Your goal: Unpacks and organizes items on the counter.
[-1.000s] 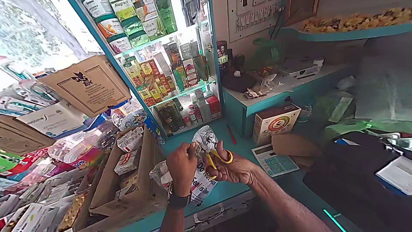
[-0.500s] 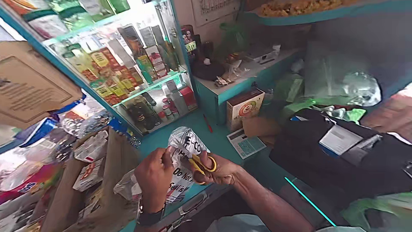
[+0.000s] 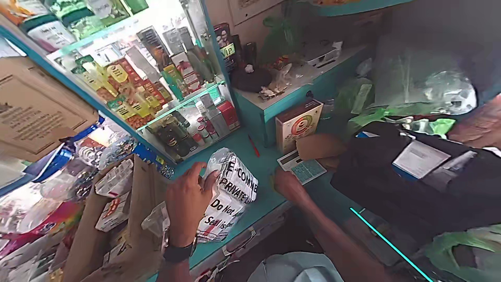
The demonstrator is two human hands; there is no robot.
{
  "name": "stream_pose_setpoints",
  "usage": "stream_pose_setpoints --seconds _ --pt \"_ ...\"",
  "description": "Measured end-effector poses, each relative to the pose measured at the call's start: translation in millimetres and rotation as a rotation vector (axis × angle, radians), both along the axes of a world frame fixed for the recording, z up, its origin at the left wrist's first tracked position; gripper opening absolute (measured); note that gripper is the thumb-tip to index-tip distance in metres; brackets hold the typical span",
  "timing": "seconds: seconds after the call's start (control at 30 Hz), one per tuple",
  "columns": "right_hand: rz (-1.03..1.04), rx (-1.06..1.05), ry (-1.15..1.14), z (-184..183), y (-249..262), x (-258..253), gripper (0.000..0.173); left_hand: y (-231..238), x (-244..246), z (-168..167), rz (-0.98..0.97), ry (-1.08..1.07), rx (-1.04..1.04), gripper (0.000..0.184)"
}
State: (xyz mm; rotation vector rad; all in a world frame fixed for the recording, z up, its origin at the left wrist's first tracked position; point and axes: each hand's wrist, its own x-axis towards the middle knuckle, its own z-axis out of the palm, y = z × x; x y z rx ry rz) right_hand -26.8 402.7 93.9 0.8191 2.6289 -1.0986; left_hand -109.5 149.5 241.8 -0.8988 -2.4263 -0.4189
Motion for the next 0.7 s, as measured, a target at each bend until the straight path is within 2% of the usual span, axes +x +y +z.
stream_pose_setpoints --seconds 0.03,0.13,0.2,0.27,0.33,0.37,0.4,0.47,0.53,0.7 --pt "-0.012 0.033 -0.016 -5.4 0.0 -5.3 0.060 2.1 -0.2 5.4 -0.023 -0.026 -0.052 0.040" --pt "-0.004 0.094 -0.052 0.9 -1.6 -12.1 0.033 7.0 -3.1 18.4 -0.086 -0.058 -0.200 0.028" --pt "0.002 0.093 0.035 13.2 -4.9 -8.7 0.022 6.1 -1.6 30.7 -0.076 -0.097 -0.293 0.026" --pt "0.018 0.028 0.441 36.2 -9.8 -1.3 0.022 5.0 -4.0 43.1 -0.063 -0.127 -0.343 0.030" --pt "0.071 -0.020 1.003 59.8 -31.1 3.2 0.024 4.7 -8.7 51.9 -0.087 -0.185 -0.380 0.033" --pt "0.137 -0.025 1.174 73.3 -43.0 2.6 0.027 6.3 -12.1 54.8 -0.114 -0.215 -0.400 0.034" --pt "0.219 0.004 1.250 85.7 -54.7 1.0 0.030 8.5 -15.2 56.9 -0.135 -0.249 -0.417 0.034" --pt "0.336 0.186 1.231 97.2 -77.0 -9.7 0.033 10.5 -18.2 57.5 -0.160 -0.280 -0.420 0.034" --pt "0.344 0.324 1.186 94.7 -95.6 -24.3 0.030 9.3 -15.9 57.9 -0.127 -0.292 -0.428 0.034" --pt "0.311 0.318 1.332 73.1 -114.4 -40.6 0.034 2.9 -18.1 48.4 -0.113 -0.225 -0.350 0.033"
